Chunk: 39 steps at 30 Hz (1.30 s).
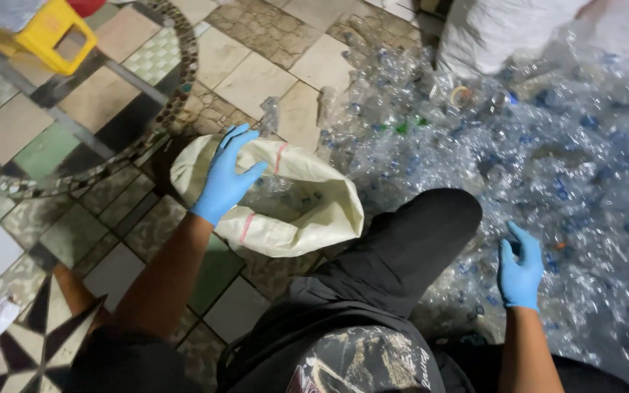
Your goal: The person sits on the floor and crushes empty plastic water bottles by hand. They pick up bottles from a large pile, squeeze them flat, and place them into a white sack.
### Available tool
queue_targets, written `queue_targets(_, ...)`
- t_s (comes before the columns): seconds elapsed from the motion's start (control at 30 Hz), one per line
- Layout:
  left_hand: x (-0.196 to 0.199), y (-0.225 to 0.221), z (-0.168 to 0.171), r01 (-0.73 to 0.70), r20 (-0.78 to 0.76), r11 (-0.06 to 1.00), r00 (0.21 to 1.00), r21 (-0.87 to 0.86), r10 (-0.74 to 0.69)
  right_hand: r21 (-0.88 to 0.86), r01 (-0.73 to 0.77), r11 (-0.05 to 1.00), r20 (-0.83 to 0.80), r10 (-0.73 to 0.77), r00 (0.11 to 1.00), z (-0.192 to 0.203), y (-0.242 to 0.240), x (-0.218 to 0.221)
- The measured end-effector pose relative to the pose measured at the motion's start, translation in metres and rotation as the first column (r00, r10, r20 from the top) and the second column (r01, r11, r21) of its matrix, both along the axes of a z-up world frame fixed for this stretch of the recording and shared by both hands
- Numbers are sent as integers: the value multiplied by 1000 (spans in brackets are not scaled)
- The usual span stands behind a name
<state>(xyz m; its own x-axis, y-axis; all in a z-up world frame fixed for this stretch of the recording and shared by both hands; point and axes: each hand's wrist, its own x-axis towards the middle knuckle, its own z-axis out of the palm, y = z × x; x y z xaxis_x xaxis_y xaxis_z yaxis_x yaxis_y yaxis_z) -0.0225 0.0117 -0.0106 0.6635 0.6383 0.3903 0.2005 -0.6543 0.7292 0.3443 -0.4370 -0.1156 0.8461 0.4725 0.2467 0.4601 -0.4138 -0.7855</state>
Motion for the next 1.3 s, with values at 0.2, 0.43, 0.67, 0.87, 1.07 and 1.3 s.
queue_targets(0.2,50,-44,28,206,5,958,978,199,-211,106,12,994,5,-12,1000,6,-6,8)
queue_targets(0.43,173,-122,30,532,35,832,839,156,-543,148,17,989,68,-28,997,56,-34,45)
queue_targets(0.67,360,-199,-47,797,-116,604,600,0,-791,236,227,945,-160,-192,968,26,-70,75)
queue_targets(0.87,493,-221,-152,553,-512,811,649,-191,-563,-458,124,880,-68,-173,983,40,-51,48)
queue_targets(1.07,539,-231,-199,184,-682,914,617,-361,-393,-850,-294,436,-317,21,948,-12,-42,27)
queue_targets(1.3,564,-203,-340,70,-586,844,689,-531,-426,-585,-141,799,-57,133,989,-11,-35,10)
